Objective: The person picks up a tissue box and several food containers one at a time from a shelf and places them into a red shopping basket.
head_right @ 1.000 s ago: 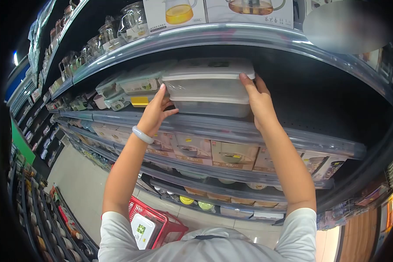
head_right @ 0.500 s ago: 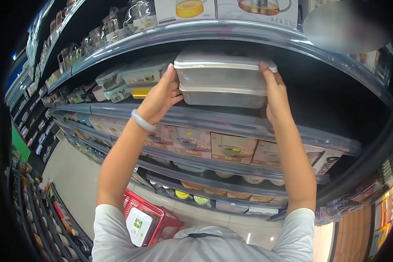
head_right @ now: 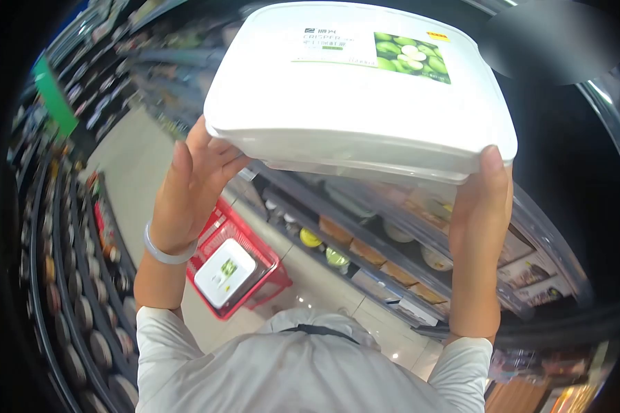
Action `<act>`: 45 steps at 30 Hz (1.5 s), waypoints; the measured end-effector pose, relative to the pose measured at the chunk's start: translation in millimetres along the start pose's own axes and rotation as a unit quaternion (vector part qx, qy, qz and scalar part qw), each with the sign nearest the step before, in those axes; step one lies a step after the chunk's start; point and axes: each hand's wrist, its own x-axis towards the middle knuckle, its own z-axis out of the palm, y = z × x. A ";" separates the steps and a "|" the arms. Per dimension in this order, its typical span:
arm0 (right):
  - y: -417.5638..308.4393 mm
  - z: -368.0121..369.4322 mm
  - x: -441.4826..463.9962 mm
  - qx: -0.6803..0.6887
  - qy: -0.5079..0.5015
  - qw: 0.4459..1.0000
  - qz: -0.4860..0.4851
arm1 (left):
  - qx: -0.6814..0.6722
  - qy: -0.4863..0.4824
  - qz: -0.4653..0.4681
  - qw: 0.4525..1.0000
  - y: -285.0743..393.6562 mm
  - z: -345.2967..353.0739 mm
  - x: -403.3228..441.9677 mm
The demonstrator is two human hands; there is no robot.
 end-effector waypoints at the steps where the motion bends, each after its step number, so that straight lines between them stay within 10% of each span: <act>1: 13.3 9.1 -4.9 -0.002 -0.028 1.000 0.003 | 0.005 0.022 0.007 1.000 -1.1 -11.1 -15.5; 18: 342.7 200.7 -199.3 -0.011 -0.488 0.796 0.357 | -0.070 0.569 -0.151 0.805 -204.6 -145.7 -351.0; 29: 400.7 183.0 -232.4 -0.100 -0.575 0.733 0.350 | -0.124 0.607 -0.178 0.764 -285.7 -141.7 -417.8; 45: 411.1 177.7 -256.4 -0.091 -0.537 0.779 0.311 | 0.077 0.592 -0.272 0.755 -283.1 -133.1 -396.8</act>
